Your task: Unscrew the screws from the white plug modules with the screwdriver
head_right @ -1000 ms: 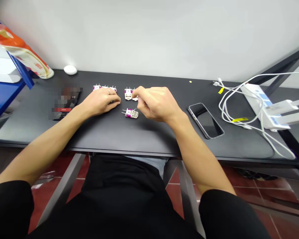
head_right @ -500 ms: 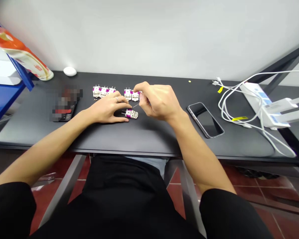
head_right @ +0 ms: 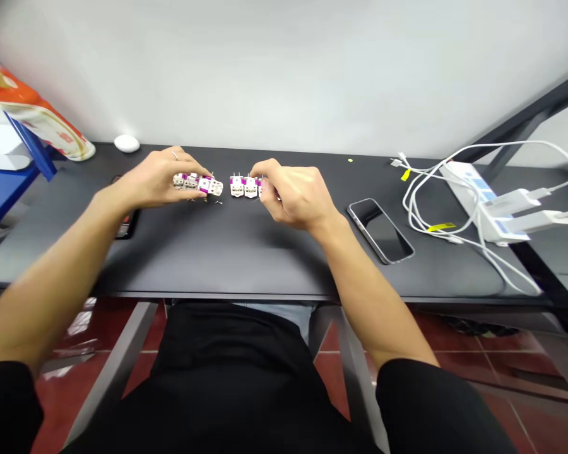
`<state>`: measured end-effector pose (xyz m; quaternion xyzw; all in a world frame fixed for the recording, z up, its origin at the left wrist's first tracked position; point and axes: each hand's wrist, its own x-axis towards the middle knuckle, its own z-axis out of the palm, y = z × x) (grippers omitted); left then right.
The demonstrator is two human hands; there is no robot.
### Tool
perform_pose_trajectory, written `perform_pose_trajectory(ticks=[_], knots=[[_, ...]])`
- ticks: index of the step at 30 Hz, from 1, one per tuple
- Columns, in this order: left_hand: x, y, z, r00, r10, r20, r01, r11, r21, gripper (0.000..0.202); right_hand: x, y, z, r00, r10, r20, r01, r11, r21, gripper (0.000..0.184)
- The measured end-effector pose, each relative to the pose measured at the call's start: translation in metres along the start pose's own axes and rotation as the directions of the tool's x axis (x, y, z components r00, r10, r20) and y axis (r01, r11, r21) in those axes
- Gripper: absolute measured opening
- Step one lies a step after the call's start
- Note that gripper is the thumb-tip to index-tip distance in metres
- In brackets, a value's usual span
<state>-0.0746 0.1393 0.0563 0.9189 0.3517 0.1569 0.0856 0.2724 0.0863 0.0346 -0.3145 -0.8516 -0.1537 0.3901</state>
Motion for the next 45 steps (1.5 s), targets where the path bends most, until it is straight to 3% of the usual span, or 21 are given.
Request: perform_pose_trajectory(ticks=[5, 9, 12, 17, 23, 32, 35, 39, 45], knots=[[0.041, -0.017, -0.030, 0.973, 0.033, 0.230, -0.043, 0.998, 0.040, 0.049, 0.002, -0.004, 0.000, 1.000, -0.004, 0.023, 0.004, 1.000, -0.030, 0.029], [0.081, -0.036, -0.022, 0.892, 0.011, 0.451, 0.008, 0.999, -0.039, 0.058, 0.003, -0.004, 0.000, 0.999, -0.053, -0.009, 0.053, 0.998, -0.016, 0.029], [0.096, -0.044, -0.012, 0.849, 0.034, 0.528, 0.025, 0.994, -0.105, 0.064, 0.002, -0.003, 0.000, 0.997, -0.068, -0.025, 0.068, 0.998, -0.011, 0.027], [0.095, -0.042, -0.004, 0.847, -0.022, 0.531, 0.093, 0.990, -0.108, 0.073, 0.002, -0.004, -0.001, 1.000, -0.024, 0.014, 0.024, 0.999, -0.025, 0.028], [0.081, -0.036, 0.002, 0.893, -0.080, 0.444, 0.143, 0.984, -0.109, 0.072, 0.003, -0.006, 0.001, 0.999, -0.033, 0.006, 0.033, 0.999, -0.021, 0.027], [0.073, -0.041, 0.010, 0.925, 0.016, 0.380, 0.042, 0.989, -0.144, 0.062, 0.001, -0.005, 0.000, 0.997, 0.017, 0.081, -0.014, 0.999, -0.044, 0.030], [0.072, -0.040, 0.011, 0.935, 0.032, 0.352, 0.020, 0.989, -0.144, 0.069, 0.000, -0.005, 0.000, 0.994, 0.036, 0.103, -0.031, 0.998, -0.049, 0.030], [0.073, -0.024, 0.011, 0.961, -0.022, 0.276, 0.062, 0.989, -0.136, 0.083, 0.000, -0.004, 0.000, 0.996, 0.021, 0.082, -0.018, 0.999, -0.036, 0.030], [0.075, 0.005, 0.026, 0.977, -0.002, 0.215, 0.009, 0.999, -0.032, 0.074, 0.001, -0.004, -0.001, 0.999, 0.000, 0.054, 0.001, 1.000, -0.024, 0.029]])
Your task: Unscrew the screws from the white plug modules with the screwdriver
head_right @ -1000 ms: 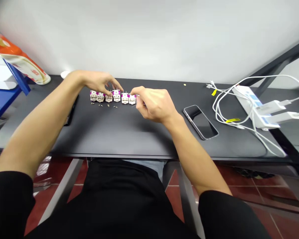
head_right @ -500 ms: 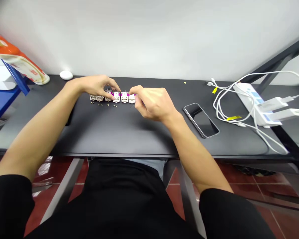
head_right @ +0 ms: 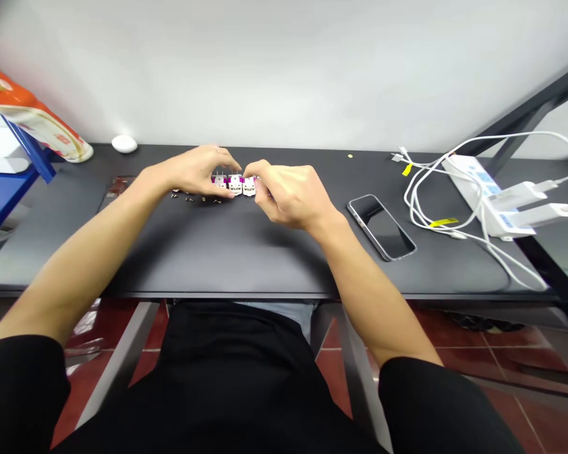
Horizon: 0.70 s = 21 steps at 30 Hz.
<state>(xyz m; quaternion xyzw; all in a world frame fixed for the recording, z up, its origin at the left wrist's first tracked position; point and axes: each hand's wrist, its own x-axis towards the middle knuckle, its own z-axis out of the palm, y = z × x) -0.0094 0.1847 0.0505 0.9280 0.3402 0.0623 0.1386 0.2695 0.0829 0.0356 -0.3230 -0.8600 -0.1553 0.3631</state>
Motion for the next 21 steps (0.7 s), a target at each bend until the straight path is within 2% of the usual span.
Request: perform_pose_trajectory(ticks=[6, 12, 16, 19, 21], knots=[[0.003, 0.005, 0.021, 0.996, 0.024, -0.088, -0.020, 0.998, 0.056, 0.059, 0.000, 0.001, 0.000, 0.999, 0.016, 0.029, -0.016, 1.000, 0.000, 0.028], [-0.013, 0.022, 0.012, 0.980, 0.076, -0.186, -0.062, 0.995, 0.079, 0.052, -0.001, 0.003, -0.003, 1.000, 0.008, 0.007, -0.008, 1.000, -0.008, 0.030], [-0.030, 0.046, 0.011, 0.983, 0.103, -0.150, -0.092, 0.992, 0.082, 0.051, -0.001, 0.003, -0.003, 1.000, -0.005, -0.004, 0.005, 1.000, -0.016, 0.031], [-0.039, 0.063, 0.024, 0.988, 0.120, -0.098, -0.107, 0.986, 0.128, 0.045, -0.002, 0.003, -0.002, 1.000, 0.010, 0.010, -0.010, 1.000, -0.020, 0.031], [-0.044, 0.069, 0.033, 0.994, 0.089, -0.058, -0.080, 0.987, 0.140, 0.043, -0.002, 0.002, -0.001, 0.999, 0.019, 0.030, -0.019, 1.000, -0.013, 0.031]])
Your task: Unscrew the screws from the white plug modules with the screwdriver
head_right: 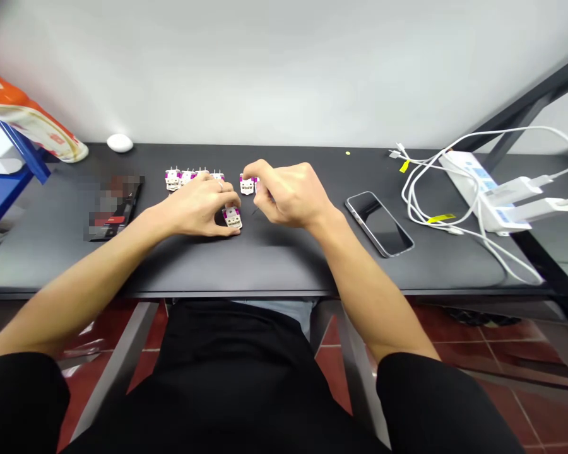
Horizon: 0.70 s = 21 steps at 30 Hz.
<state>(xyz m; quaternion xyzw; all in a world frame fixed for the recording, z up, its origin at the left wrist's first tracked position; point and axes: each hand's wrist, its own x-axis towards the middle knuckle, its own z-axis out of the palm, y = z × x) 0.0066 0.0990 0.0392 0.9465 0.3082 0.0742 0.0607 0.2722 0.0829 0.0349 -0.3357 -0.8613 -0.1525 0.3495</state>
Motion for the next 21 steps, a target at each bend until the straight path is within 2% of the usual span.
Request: perform_pose_trajectory(ticks=[3, 5, 7, 10, 15, 21], knots=[[-0.005, 0.000, 0.004, 1.000, -0.019, 0.012, 0.020, 0.999, -0.032, 0.053, 0.000, -0.001, 0.000, 1.000, 0.000, 0.030, -0.001, 1.000, 0.019, 0.029], [-0.008, -0.005, 0.003, 1.000, 0.013, -0.005, -0.014, 0.995, -0.103, 0.057, 0.000, -0.002, 0.001, 0.999, 0.004, 0.047, -0.006, 1.000, 0.031, 0.028], [-0.010, -0.012, 0.002, 0.995, 0.097, 0.003, -0.093, 0.970, -0.225, 0.051, 0.000, -0.003, 0.001, 0.999, 0.009, 0.049, -0.012, 0.999, 0.052, 0.028], [-0.010, -0.017, 0.006, 0.984, 0.181, -0.002, -0.171, 0.926, -0.337, 0.031, 0.000, -0.007, 0.002, 0.999, 0.008, 0.034, -0.011, 0.996, 0.084, 0.029], [-0.005, -0.012, 0.018, 0.991, 0.125, -0.045, -0.133, 0.932, -0.338, 0.029, 0.002, -0.015, 0.002, 0.997, -0.005, 0.075, -0.001, 0.997, 0.072, 0.029], [-0.003, -0.006, 0.019, 0.992, 0.126, -0.024, -0.127, 0.930, -0.346, 0.033, 0.003, -0.014, -0.002, 0.987, 0.035, 0.159, -0.048, 0.996, 0.081, 0.029]])
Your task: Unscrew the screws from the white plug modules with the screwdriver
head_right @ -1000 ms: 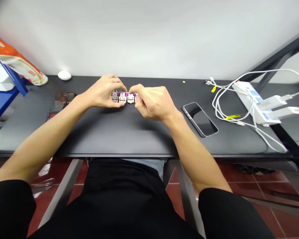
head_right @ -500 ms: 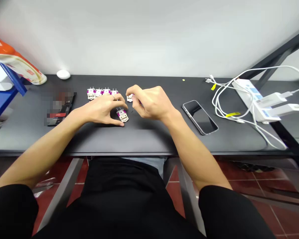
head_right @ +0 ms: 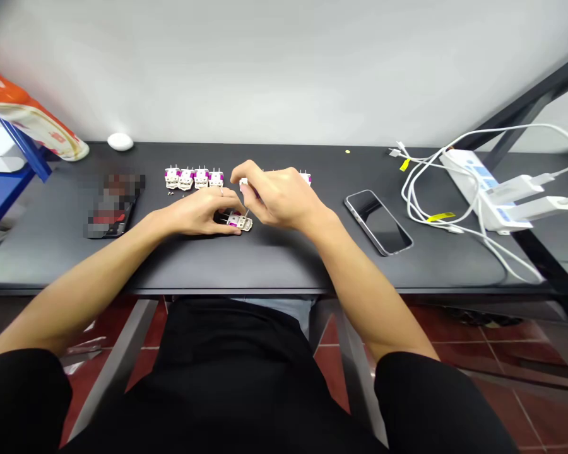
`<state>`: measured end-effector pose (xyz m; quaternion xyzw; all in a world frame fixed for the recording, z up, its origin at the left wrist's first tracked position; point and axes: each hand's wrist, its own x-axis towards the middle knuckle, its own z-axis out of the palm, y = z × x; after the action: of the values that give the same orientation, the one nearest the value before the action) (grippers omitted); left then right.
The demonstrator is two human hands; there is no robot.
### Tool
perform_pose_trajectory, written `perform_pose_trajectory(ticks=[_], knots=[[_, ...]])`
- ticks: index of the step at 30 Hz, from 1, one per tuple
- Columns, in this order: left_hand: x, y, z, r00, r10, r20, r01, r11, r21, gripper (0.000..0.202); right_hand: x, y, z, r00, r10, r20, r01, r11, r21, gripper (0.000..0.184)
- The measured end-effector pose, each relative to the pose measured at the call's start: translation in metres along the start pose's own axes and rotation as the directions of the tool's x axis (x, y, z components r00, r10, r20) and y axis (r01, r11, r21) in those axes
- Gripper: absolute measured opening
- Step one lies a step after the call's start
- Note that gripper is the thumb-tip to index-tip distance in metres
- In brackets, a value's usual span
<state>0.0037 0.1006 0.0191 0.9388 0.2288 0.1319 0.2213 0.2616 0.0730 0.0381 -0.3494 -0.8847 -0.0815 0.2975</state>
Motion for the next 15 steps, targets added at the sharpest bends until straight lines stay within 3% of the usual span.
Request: perform_pose_trajectory(ticks=[5, 9, 12, 15], knots=[[-0.001, 0.002, -0.004, 0.998, -0.054, 0.012, 0.054, 0.998, 0.032, 0.035, 0.004, -0.003, -0.004, 0.998, 0.037, 0.054, -0.038, 0.999, 0.013, 0.027], [-0.004, 0.004, -0.006, 0.998, -0.063, 0.013, 0.063, 0.998, -0.017, 0.032, 0.016, -0.018, -0.010, 0.983, 0.136, 0.127, -0.125, 0.988, -0.095, 0.023], [-0.008, 0.004, -0.001, 0.998, -0.063, -0.015, 0.061, 0.996, -0.071, 0.034, 0.030, -0.031, -0.018, 0.950, 0.229, 0.211, -0.193, 0.964, -0.181, 0.022], [-0.011, 0.003, 0.008, 0.989, -0.111, -0.100, 0.101, 0.990, -0.099, 0.038, 0.045, -0.041, -0.030, 0.886, 0.293, 0.360, -0.243, 0.953, -0.179, 0.029]])
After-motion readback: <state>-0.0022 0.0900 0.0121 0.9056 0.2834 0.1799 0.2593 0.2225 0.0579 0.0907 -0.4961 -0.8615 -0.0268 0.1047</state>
